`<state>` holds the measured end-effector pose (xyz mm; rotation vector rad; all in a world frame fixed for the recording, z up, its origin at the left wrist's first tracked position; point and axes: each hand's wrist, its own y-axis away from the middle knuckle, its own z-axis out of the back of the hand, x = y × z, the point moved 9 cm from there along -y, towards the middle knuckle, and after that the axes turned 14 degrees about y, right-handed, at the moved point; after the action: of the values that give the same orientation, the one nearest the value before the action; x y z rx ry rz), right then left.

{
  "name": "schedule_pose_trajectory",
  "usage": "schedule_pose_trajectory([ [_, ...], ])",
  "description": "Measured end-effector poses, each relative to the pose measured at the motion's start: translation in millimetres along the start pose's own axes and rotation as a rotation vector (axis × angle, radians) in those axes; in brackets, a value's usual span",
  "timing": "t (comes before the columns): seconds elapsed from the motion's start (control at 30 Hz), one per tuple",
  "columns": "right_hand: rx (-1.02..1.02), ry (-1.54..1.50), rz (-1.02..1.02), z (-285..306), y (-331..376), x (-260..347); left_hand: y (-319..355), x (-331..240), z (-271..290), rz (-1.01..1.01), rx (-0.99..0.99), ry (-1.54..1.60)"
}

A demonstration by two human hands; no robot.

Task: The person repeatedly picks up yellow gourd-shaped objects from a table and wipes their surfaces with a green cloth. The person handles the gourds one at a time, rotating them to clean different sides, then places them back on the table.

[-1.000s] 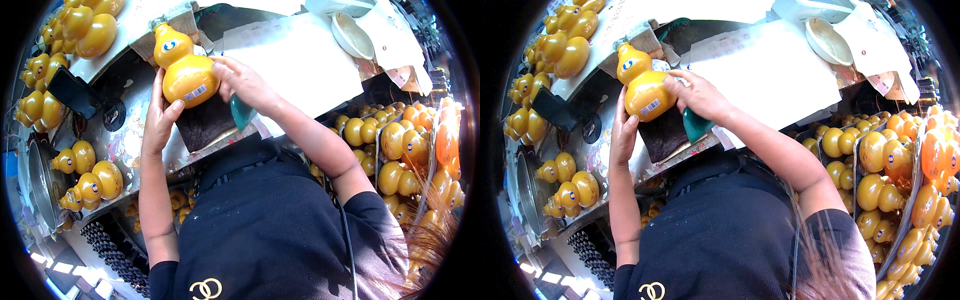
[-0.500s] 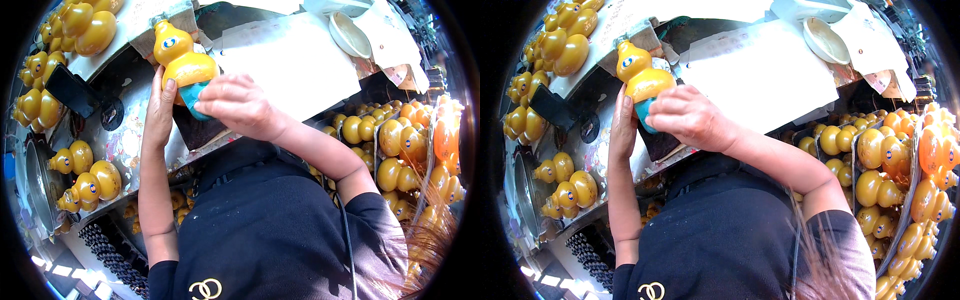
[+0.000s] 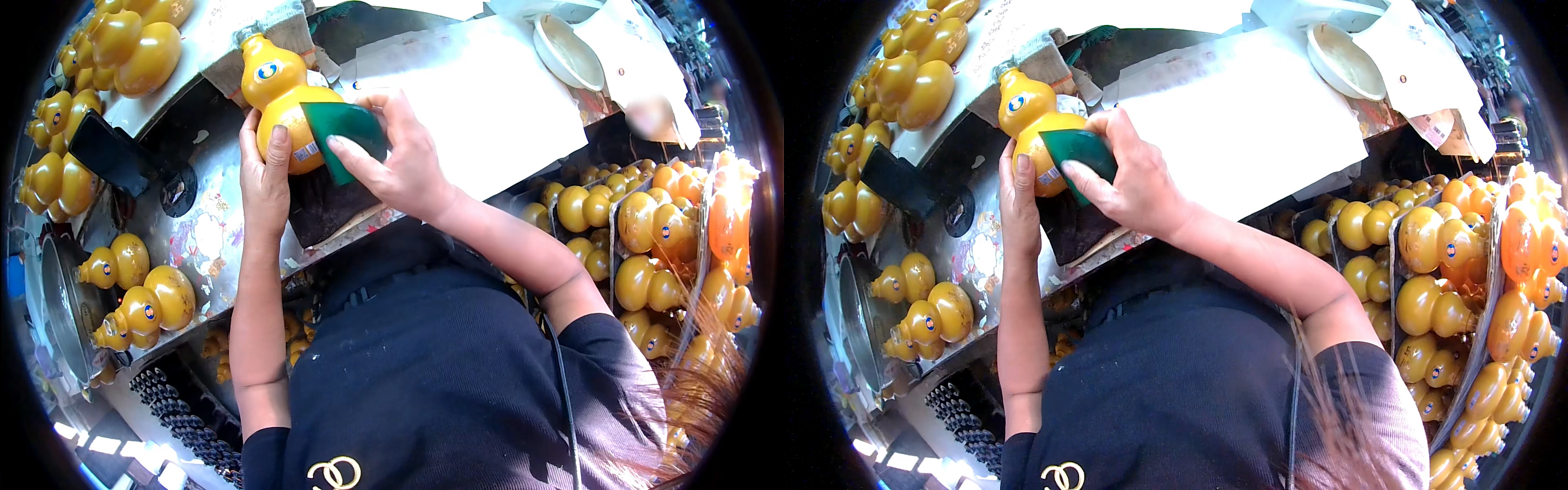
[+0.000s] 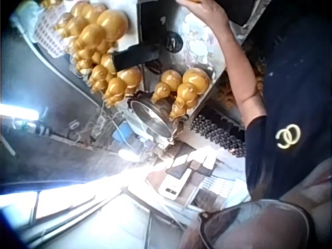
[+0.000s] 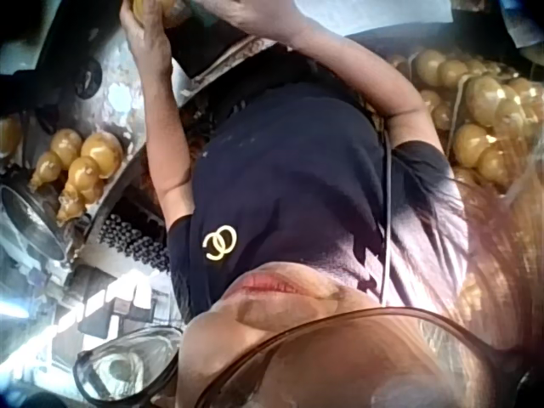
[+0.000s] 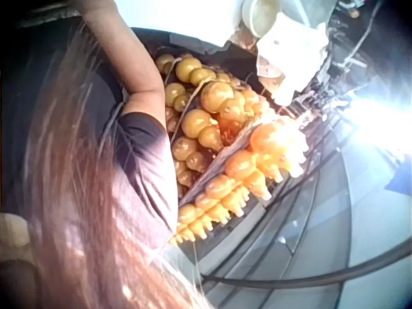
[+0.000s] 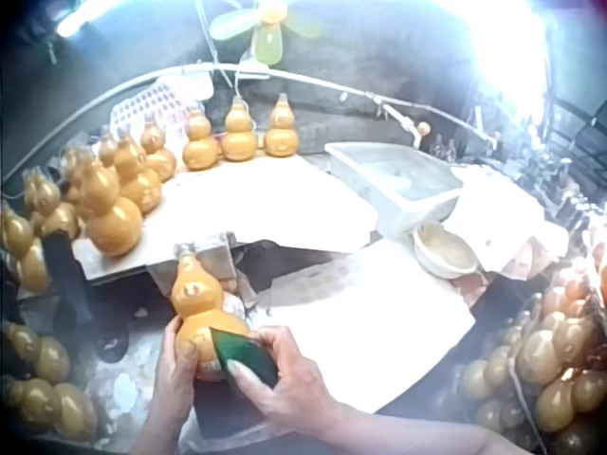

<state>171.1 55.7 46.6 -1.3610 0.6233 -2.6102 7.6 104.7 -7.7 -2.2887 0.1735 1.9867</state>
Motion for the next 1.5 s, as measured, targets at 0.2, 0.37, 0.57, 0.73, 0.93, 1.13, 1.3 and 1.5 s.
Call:
schedule_pose_trajectory([
  [0.2, 0.056, -0.074, -0.169, -5, 5, -28, 1, -1, -3, 0.006, 0.024, 0.022],
  [0.37, 0.017, -0.062, -0.179, -1, 9, -32, 1, -2, -5, 0.023, 0.038, 0.018],
  [0.57, -0.021, -0.071, -0.223, 3, 12, -34, 0, 0, 1, 0.014, 0.009, -0.082],
  [0.73, -0.065, -0.131, -0.139, 20, -6, -16, 2, -5, -6, 0.079, -0.047, 0.184],
  [0.93, 0.270, 0.072, 0.091, -3, -53, 10, -2, -4, -8, 0.008, -0.067, 0.142],
  [1.13, 0.391, 0.171, 0.105, -14, -71, -3, -2, -3, -7, -0.006, -0.070, 0.125],
  [1.3, 0.435, 0.271, 0.162, -15, -86, 8, -2, 1, -5, 0.031, -0.066, 0.136],
  [1.5, 0.386, 0.390, 0.269, -14, -96, 28, 2, -2, -6, 0.074, -0.129, 0.158],
])
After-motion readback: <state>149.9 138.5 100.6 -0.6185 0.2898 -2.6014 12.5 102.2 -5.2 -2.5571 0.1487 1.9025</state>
